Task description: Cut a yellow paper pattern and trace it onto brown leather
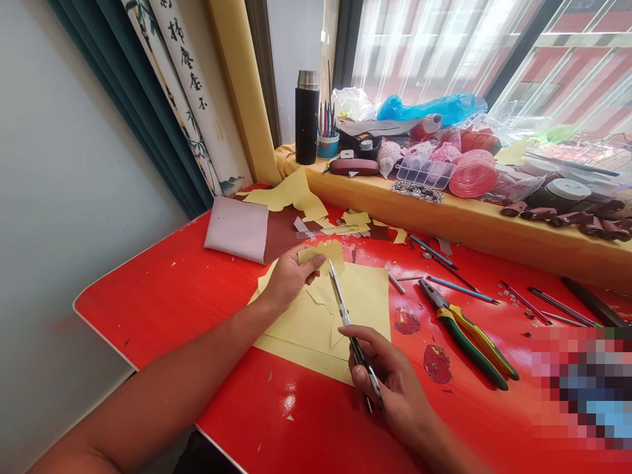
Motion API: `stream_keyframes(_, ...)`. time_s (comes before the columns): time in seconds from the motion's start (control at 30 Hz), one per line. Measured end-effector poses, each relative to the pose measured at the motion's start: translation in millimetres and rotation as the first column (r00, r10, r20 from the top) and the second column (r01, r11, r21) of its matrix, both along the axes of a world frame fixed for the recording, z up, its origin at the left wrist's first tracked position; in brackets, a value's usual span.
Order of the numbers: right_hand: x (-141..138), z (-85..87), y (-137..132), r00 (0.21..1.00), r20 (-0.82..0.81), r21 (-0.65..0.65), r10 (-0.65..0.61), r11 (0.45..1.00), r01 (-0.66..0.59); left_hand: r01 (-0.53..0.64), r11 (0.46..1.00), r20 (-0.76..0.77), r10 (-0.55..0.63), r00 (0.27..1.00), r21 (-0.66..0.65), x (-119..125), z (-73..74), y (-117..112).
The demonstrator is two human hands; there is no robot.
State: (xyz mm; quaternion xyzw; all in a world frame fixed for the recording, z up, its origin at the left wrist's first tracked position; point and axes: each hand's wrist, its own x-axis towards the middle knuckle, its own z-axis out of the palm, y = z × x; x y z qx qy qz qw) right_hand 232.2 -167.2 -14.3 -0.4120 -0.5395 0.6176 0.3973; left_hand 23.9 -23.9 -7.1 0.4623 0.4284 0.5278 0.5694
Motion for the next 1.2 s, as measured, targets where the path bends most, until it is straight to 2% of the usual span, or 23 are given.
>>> stream_keyframes(0.17, 0.4, -6.6, 0.8, 1.000, -0.006, 0.050, 0.018, 0.999, -0.018, 0.027, 1.000, -0.011, -0.027, 1.000, -0.001, 1.0, -2.3, -1.9)
stream_keyframes(0.27, 0.3, -8.1, 1.0, 1.000, 0.005, 0.038, 0.016, 0.999, -0.017, 0.045, 0.999, -0.012, -0.045, 0.999, 0.012, 1.2, -3.2, -2.4)
stream_keyframes(0.57, -0.6, -1.8, 0.1, 0.999, -0.031, 0.015, 0.008, 1.000, -0.007, 0.064, 0.998, -0.028, -0.063, 0.998, 0.028, -0.1, -6.0, -1.9)
stream_keyframes(0.87, -1.2, 0.7, -1.1, 1.000, 0.002, -0.013, -0.018, 1.000, 0.018, 0.093, 0.996, -0.052, -0.092, 0.994, 0.007, 2.8, -1.2, -5.3)
stream_keyframes(1.2, -0.4, 0.9, -1.2, 1.000, 0.025, -0.028, -0.019, 0.999, 0.019, 0.091, 0.996, -0.057, -0.091, 0.994, -0.008, 1.8, -5.3, -4.1)
